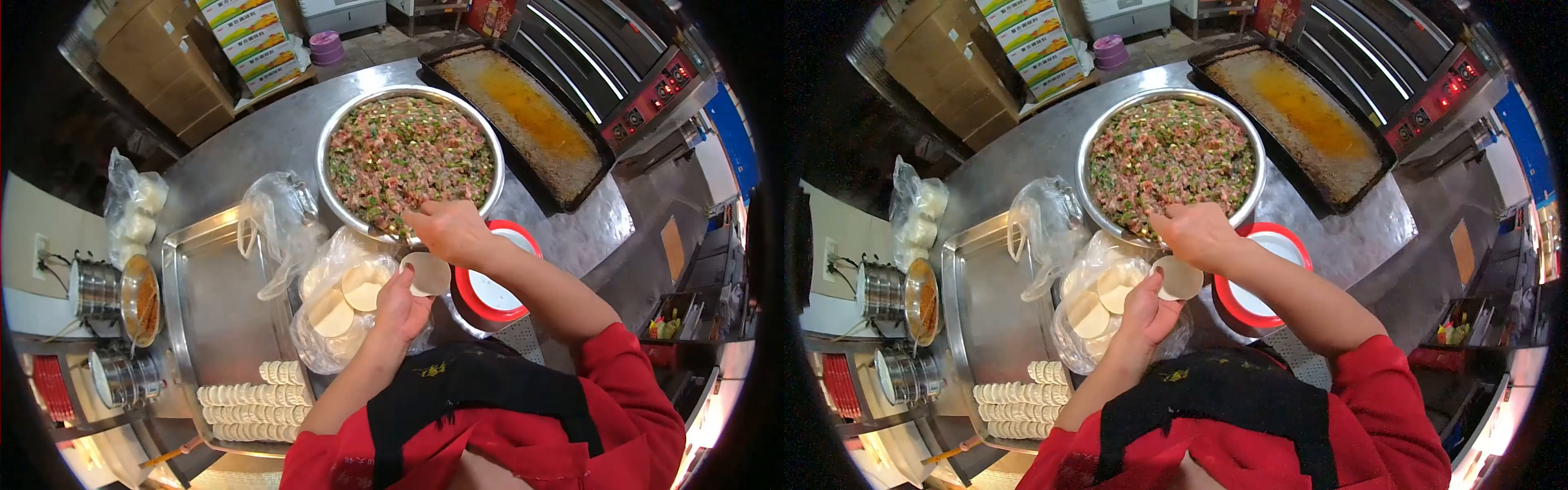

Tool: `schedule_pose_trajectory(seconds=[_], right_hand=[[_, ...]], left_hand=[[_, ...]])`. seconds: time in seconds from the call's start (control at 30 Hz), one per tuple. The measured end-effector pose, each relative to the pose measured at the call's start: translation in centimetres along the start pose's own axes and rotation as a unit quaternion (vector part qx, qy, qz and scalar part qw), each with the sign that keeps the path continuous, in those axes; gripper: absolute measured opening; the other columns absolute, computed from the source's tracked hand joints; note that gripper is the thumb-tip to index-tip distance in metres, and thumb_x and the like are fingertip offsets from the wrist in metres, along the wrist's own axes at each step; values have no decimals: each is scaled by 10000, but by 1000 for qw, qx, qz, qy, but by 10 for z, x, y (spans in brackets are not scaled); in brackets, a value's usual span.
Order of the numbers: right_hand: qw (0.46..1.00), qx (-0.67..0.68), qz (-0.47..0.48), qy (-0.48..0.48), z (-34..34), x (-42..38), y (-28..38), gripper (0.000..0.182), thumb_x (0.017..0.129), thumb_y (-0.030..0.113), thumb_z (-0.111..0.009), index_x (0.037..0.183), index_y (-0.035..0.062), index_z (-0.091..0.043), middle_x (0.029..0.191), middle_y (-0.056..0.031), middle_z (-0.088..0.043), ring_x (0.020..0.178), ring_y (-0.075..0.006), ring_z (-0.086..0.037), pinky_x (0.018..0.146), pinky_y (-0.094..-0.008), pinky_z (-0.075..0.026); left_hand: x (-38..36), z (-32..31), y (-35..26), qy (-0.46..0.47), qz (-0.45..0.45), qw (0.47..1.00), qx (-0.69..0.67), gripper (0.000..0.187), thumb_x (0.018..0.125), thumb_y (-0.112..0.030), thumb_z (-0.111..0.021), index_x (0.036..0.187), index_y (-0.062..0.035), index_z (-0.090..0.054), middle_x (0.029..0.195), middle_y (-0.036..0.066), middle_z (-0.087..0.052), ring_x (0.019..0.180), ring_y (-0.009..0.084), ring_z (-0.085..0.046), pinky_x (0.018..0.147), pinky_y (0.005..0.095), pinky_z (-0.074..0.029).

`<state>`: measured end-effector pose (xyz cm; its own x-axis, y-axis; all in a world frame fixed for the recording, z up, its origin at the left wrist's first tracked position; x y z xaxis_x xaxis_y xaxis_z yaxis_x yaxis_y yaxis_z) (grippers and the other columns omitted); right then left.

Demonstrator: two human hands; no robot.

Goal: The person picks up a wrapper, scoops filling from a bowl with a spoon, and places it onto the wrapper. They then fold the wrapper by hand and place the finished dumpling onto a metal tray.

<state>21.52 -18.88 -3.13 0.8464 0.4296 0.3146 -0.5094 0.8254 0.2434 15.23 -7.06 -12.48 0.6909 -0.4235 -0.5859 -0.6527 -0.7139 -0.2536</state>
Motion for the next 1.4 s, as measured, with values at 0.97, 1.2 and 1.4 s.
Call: schedule_pose_trajectory(seconds=[0.97, 1.2, 1.4], right_hand=[[997, 54, 17, -53, -7, -92, -4, 351, 705, 72, -602, 1055, 46, -606, 615, -32, -460, 496, -200, -514, 392, -337, -396], [990, 67, -60, -108, 2, -84, -8, 332, 708, 59, -634, 1040, 46, -613, 617, -51, -474, 506, -215, -532, 404, -346, -411], [994, 56, -48, -77, -10, -94, 5, 319, 710, 59, -621, 1028, 33, -616, 619, -44, -483, 509, -212, -540, 399, -343, -408]], left_hand=[[7, -8, -13, 37, -62, 994, -83, 427, 1007, -333, -302, 1295, -34, -404, 1299, 112, -496, 1215, 268, -467, 1042, 425, -366], [7, -10, -12, 45, -67, 994, -76, 431, 1008, -334, -296, 1294, -27, -396, 1294, 120, -495, 1214, 274, -465, 1047, 427, -359], [8, -9, -12, 36, -72, 994, -69, 426, 1007, -327, -308, 1290, -23, -403, 1292, 123, -498, 1210, 277, -469, 1044, 433, -362]])
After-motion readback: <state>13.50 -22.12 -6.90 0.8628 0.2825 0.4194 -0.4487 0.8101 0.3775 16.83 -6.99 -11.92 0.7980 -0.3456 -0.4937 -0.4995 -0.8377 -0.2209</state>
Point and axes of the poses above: each hand's wrist, its own x-axis towards the middle knuckle, its own z-axis out of the back of the hand, y = z × x, the point moved 3 cm from there along x, towards the middle knuckle
